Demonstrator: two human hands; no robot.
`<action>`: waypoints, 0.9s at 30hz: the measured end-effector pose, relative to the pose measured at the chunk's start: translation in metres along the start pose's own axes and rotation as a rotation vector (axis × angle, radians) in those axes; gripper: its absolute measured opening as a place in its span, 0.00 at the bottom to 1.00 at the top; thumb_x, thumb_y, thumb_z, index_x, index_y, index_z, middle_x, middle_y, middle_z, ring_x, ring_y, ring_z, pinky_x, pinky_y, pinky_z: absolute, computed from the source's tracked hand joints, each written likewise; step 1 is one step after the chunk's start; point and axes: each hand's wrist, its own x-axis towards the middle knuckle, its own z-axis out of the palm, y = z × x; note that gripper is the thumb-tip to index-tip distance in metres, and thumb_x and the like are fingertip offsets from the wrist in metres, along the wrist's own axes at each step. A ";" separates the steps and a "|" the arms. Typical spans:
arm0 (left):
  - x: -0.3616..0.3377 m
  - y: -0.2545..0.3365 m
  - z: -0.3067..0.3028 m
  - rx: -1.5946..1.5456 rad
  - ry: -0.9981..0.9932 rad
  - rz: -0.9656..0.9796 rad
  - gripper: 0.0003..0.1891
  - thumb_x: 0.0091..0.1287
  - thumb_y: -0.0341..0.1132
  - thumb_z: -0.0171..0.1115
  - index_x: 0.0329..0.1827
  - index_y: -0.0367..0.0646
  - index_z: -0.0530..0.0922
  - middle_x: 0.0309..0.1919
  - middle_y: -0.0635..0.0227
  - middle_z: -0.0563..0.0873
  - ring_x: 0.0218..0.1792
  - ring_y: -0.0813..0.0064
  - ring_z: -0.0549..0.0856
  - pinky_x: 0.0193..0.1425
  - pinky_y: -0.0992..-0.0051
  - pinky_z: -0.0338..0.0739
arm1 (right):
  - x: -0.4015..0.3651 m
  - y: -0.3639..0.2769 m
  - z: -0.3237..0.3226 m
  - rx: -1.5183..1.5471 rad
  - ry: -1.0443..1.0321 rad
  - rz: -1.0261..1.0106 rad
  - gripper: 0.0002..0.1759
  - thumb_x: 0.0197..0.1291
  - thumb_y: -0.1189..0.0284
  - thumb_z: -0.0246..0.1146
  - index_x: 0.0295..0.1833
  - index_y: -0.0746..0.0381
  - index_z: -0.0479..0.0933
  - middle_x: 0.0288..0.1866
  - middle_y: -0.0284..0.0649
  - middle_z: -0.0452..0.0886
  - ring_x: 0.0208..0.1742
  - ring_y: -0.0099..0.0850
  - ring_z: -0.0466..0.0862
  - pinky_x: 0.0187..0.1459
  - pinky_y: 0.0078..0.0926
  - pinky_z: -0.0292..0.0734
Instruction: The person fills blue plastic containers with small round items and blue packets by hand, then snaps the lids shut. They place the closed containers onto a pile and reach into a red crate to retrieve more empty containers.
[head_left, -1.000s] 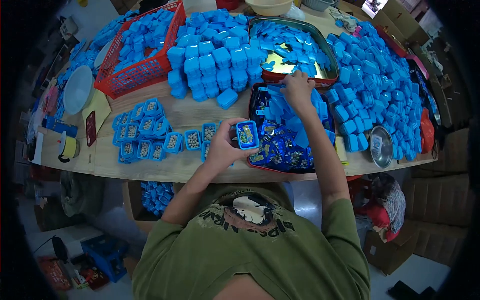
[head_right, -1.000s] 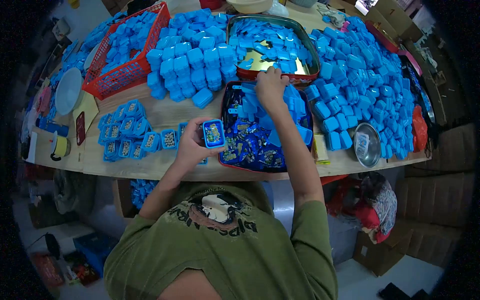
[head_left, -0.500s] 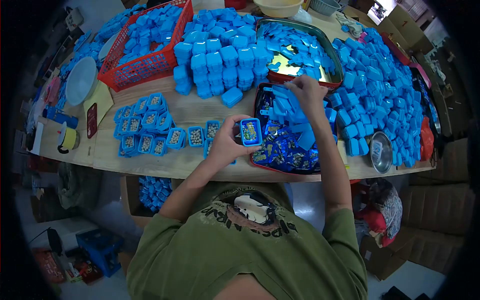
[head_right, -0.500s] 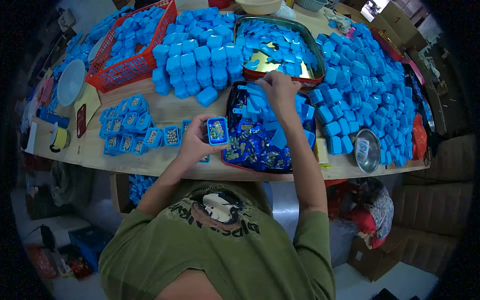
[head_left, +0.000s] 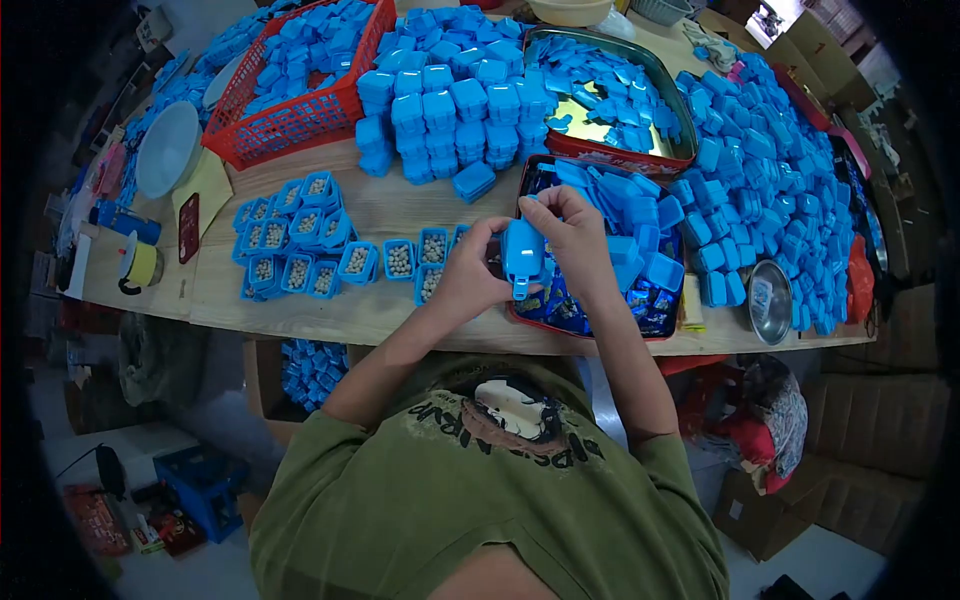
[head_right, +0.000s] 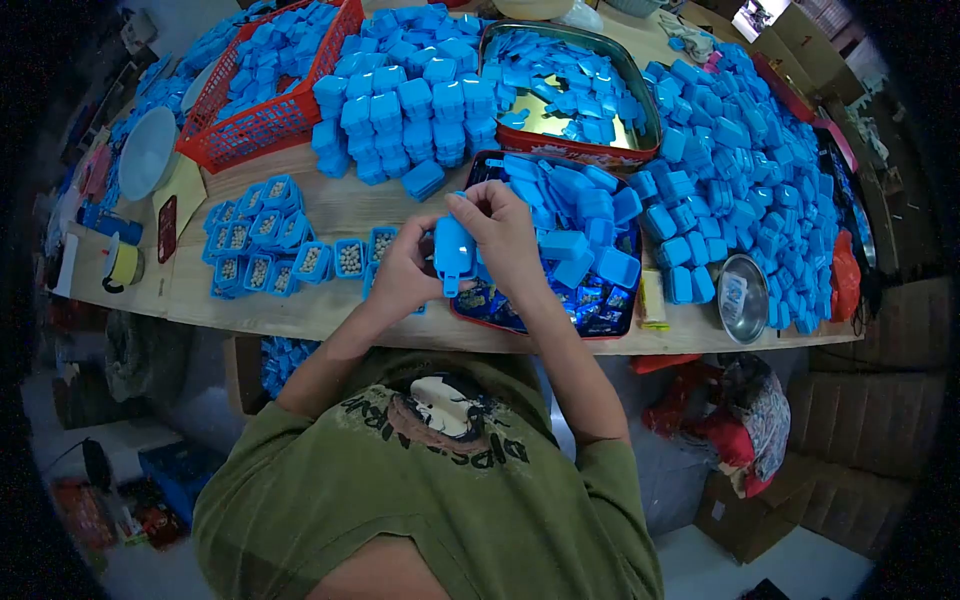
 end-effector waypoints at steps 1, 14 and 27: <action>-0.001 -0.002 0.000 -0.001 -0.007 -0.007 0.42 0.40 0.29 0.78 0.61 0.39 0.65 0.49 0.61 0.77 0.48 0.71 0.81 0.51 0.71 0.78 | -0.001 0.002 -0.001 -0.074 -0.004 -0.037 0.08 0.62 0.69 0.65 0.36 0.62 0.76 0.30 0.26 0.74 0.31 0.13 0.70 0.32 0.12 0.64; -0.004 -0.001 0.001 -0.043 -0.069 -0.020 0.42 0.44 0.24 0.77 0.63 0.41 0.63 0.52 0.63 0.76 0.54 0.71 0.78 0.55 0.69 0.77 | -0.007 0.006 -0.002 -0.220 0.026 -0.149 0.12 0.61 0.68 0.65 0.33 0.64 0.73 0.26 0.29 0.72 0.28 0.15 0.67 0.26 0.18 0.64; -0.007 0.005 0.001 -0.090 -0.062 -0.055 0.40 0.42 0.22 0.72 0.62 0.40 0.64 0.48 0.62 0.78 0.48 0.71 0.80 0.43 0.70 0.80 | -0.012 0.016 -0.001 -0.633 0.094 -0.361 0.10 0.57 0.67 0.66 0.36 0.58 0.73 0.31 0.34 0.73 0.39 0.32 0.73 0.43 0.34 0.58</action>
